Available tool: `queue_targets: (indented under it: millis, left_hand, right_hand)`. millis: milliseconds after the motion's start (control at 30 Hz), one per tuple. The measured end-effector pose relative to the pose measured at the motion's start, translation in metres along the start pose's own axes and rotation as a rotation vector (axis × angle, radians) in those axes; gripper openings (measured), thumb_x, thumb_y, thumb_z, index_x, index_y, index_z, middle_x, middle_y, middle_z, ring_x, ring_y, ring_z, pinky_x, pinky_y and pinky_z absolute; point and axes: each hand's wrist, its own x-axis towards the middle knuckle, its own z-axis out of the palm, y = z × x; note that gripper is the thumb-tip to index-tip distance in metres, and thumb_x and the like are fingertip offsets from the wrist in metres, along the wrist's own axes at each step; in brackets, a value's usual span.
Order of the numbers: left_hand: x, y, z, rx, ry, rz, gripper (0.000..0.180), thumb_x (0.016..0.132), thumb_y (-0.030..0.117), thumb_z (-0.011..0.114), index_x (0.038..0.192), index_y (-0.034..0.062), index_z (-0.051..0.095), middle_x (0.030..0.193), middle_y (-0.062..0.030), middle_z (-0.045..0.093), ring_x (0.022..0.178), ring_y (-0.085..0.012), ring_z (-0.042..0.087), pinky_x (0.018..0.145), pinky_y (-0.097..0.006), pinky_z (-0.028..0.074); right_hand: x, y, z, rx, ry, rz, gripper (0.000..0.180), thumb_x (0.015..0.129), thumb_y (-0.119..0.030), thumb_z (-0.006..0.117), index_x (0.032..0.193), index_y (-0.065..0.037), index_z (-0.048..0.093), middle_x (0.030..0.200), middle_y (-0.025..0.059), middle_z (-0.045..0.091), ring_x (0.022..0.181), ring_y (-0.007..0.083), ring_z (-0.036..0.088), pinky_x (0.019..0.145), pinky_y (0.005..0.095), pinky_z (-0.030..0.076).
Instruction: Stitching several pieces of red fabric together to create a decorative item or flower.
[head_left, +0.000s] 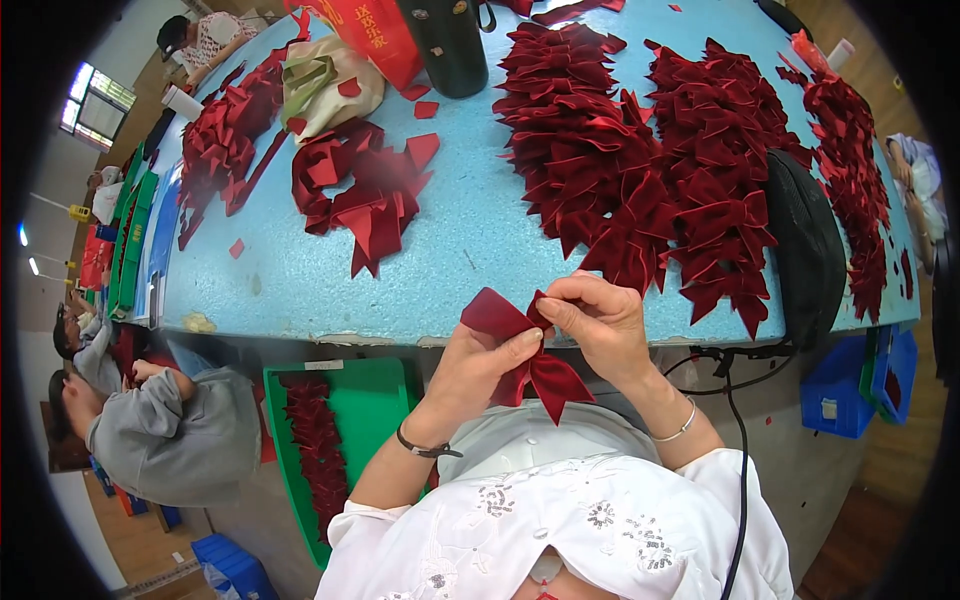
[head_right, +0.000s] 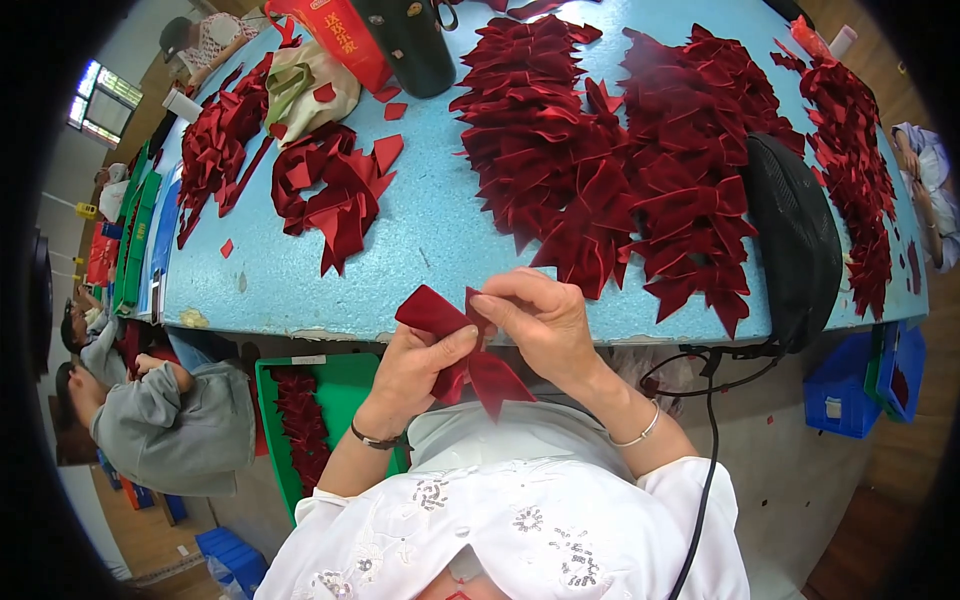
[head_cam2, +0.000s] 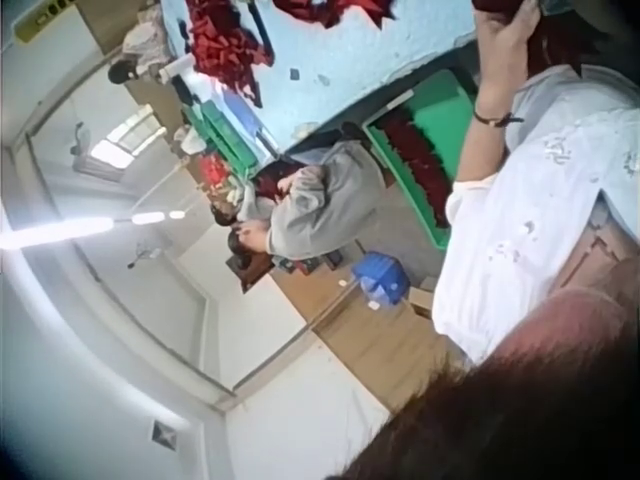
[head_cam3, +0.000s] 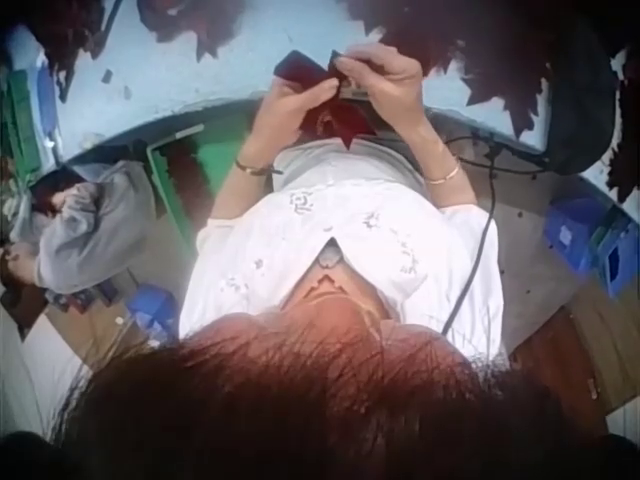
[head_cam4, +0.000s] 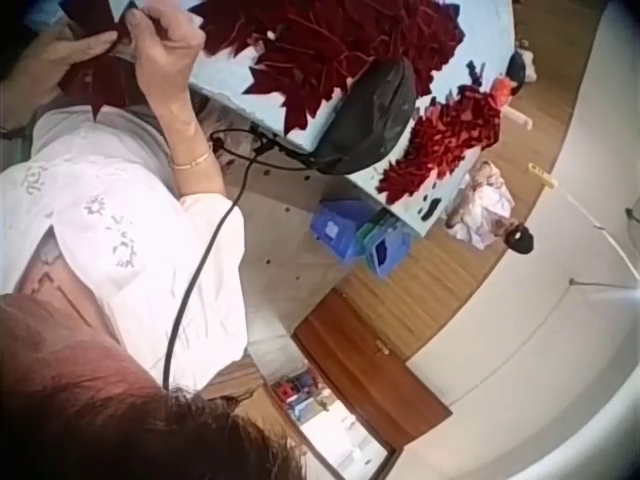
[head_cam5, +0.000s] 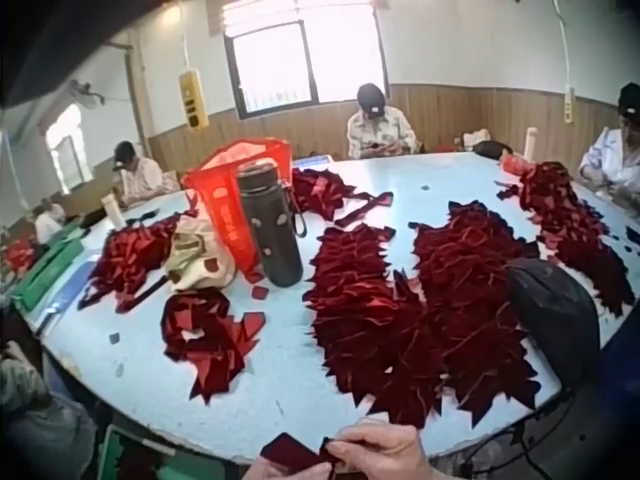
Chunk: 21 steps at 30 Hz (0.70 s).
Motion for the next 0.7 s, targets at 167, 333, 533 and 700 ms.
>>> queue_targets:
  millis: [167,333,533,700]
  left_hand:
    - [0.004,-0.008,-0.007,-0.153,0.015,-0.05,0.026,0.083,0.007,0.063,0.107,0.0006,0.057,0.098,-0.0049,0.062,0.088,-0.0104,0.057,0.078,-0.026,0.046]
    - [0.007,-0.01,-0.007,-0.164,-0.008,-0.079,0.026,0.082,0.006,0.064,0.107,0.0008,0.057,0.095,-0.0044,0.062,0.086,-0.0095,0.057,0.076,-0.025,0.046]
    - [0.009,0.006,-0.002,-0.015,-0.031,-0.017,0.026,0.081,0.007,0.066,0.104,-0.0004,0.058,0.093,-0.0052,0.063,0.082,-0.0095,0.058,0.072,-0.025,0.047]
    - [0.011,0.009,-0.006,0.175,-0.049,0.012,0.028,0.08,0.008,0.068,0.105,-0.0024,0.058,0.088,-0.0055,0.064,0.075,-0.0095,0.059,0.068,-0.024,0.048]
  right_hand:
    - [-0.006,0.009,0.001,0.083,0.116,0.121,0.005,0.083,-0.004,0.062,0.085,0.001,0.064,0.069,0.0009,0.058,0.057,0.0055,0.05,0.05,0.0186,0.04]
    - [-0.004,0.004,-0.001,0.17,0.132,0.263,0.008,0.085,-0.007,0.061,0.083,0.001,0.062,0.068,0.0003,0.056,0.056,0.005,0.048,0.049,0.0192,0.039]
    - [0.008,-0.01,0.001,0.115,0.119,0.306,0.01,0.085,-0.009,0.061,0.081,0.0,0.061,0.065,-0.0003,0.056,0.054,0.0034,0.048,0.046,0.0176,0.038]
    - [0.007,-0.003,-0.008,-0.247,-0.069,0.218,0.009,0.084,-0.008,0.063,0.083,0.0,0.061,0.062,-0.0021,0.055,0.053,0.0023,0.048,0.045,0.0158,0.036]
